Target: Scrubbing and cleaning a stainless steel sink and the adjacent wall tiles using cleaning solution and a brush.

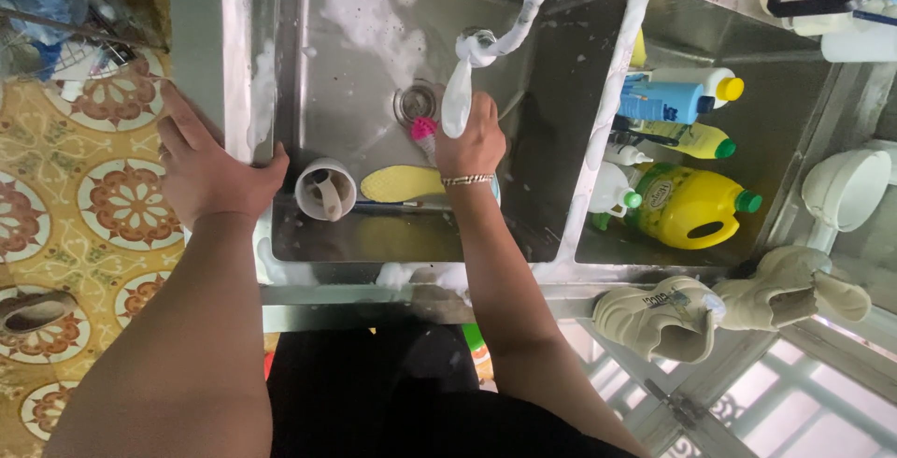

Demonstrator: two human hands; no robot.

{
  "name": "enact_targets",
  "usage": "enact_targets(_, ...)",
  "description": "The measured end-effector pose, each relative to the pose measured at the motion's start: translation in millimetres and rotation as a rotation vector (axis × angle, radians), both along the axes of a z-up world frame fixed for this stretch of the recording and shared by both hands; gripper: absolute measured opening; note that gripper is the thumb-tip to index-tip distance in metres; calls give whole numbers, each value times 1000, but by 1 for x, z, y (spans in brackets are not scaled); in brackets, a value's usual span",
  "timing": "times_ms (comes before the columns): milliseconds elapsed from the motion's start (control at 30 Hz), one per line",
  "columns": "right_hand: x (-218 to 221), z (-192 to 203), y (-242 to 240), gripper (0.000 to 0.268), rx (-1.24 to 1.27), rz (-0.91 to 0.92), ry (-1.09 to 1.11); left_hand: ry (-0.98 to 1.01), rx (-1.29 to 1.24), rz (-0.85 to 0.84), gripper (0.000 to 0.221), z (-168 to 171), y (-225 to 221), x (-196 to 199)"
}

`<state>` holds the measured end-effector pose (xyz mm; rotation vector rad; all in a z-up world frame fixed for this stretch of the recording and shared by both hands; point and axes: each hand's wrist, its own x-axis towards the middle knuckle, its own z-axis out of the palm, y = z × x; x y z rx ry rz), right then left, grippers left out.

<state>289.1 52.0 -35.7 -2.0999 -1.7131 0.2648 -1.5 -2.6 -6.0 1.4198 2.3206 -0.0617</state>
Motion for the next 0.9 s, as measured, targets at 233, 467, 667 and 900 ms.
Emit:
enact_targets(233, 67, -4, -11, 19, 109, 61, 601, -2, -10, 16, 131, 7, 4, 2)
enact_targets(467, 124, 3, 24, 44, -258, -69, 1200, -26, 1, 30, 132, 4, 2, 2)
enact_targets(667, 130, -12, 50, 43, -312, -10, 1170, -11, 12, 19, 134, -1, 1, 0)
enact_targets(900, 99, 46, 63, 43, -456, 34, 1212, -10, 1, 10, 133, -2, 0, -1)
